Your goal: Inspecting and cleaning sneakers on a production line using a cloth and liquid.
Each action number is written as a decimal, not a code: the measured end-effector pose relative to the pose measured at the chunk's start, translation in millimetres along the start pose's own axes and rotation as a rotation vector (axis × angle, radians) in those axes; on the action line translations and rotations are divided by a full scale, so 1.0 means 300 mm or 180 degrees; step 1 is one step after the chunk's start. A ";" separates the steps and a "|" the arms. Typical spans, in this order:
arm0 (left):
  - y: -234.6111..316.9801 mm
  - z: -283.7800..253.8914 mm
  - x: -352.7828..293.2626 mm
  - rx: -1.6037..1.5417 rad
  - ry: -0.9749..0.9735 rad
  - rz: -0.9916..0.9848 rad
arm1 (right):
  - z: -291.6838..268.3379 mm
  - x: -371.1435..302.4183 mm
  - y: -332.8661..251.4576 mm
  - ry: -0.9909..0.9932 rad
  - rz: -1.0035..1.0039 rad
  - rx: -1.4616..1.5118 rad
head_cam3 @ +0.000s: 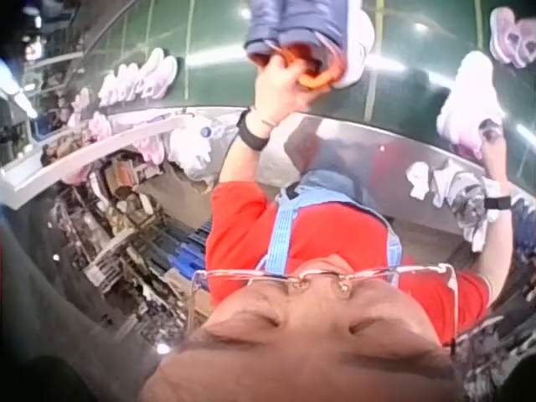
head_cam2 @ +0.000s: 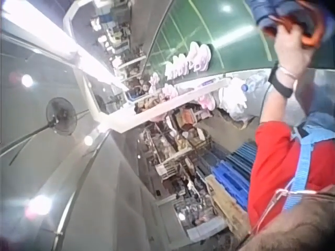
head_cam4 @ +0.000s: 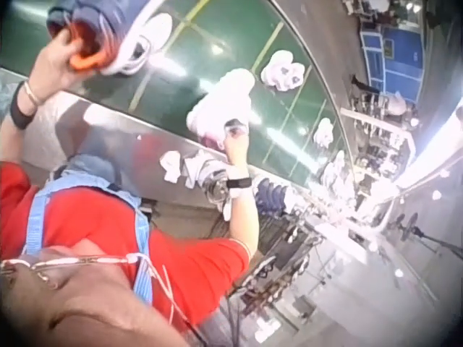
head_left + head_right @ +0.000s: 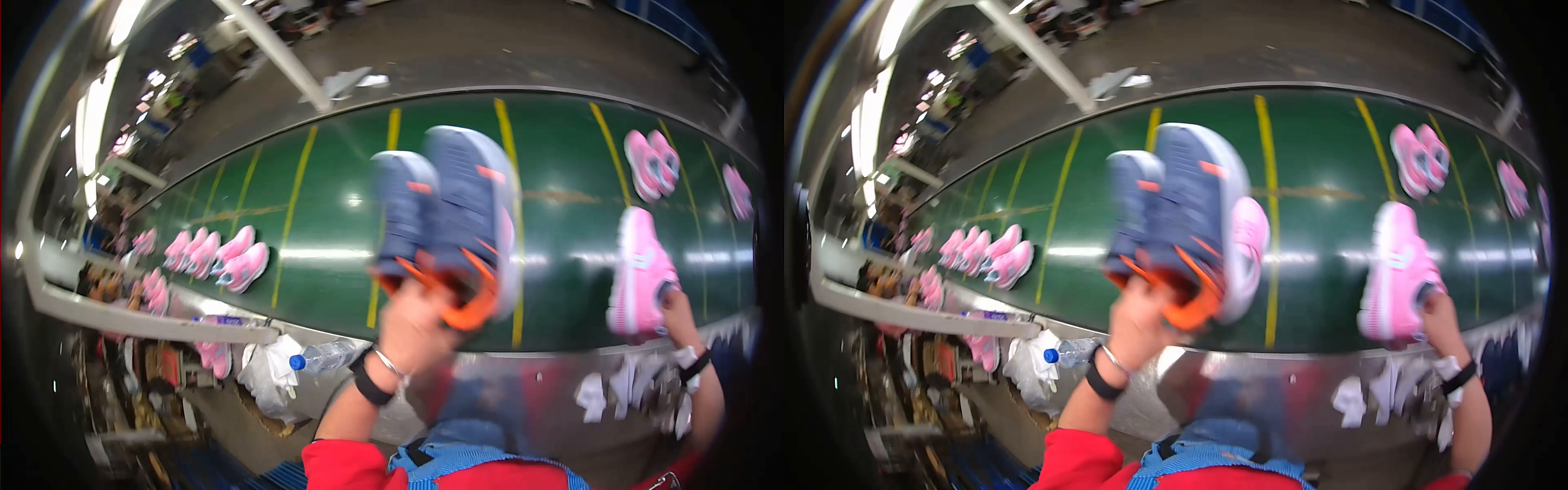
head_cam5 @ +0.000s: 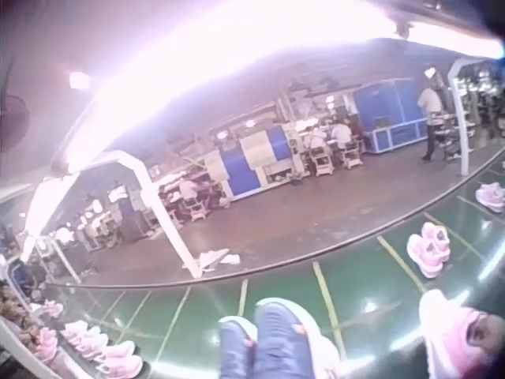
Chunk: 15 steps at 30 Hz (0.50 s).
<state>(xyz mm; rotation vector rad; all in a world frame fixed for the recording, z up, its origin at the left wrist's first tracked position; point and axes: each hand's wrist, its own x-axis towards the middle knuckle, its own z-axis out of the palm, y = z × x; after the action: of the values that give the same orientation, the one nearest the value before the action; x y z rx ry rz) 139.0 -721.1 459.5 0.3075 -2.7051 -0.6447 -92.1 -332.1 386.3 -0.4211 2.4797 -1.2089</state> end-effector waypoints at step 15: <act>-0.689 0.155 -0.283 0.2179 -0.0103 -0.1945 | 0.970 -0.792 -0.322 -0.0041 -0.0352 -0.0996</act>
<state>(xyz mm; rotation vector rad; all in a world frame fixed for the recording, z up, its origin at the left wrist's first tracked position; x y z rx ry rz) 226.1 -859.2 300.1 1.3241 -2.7639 0.1814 257.1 -494.2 338.5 -0.6520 2.6712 -0.8510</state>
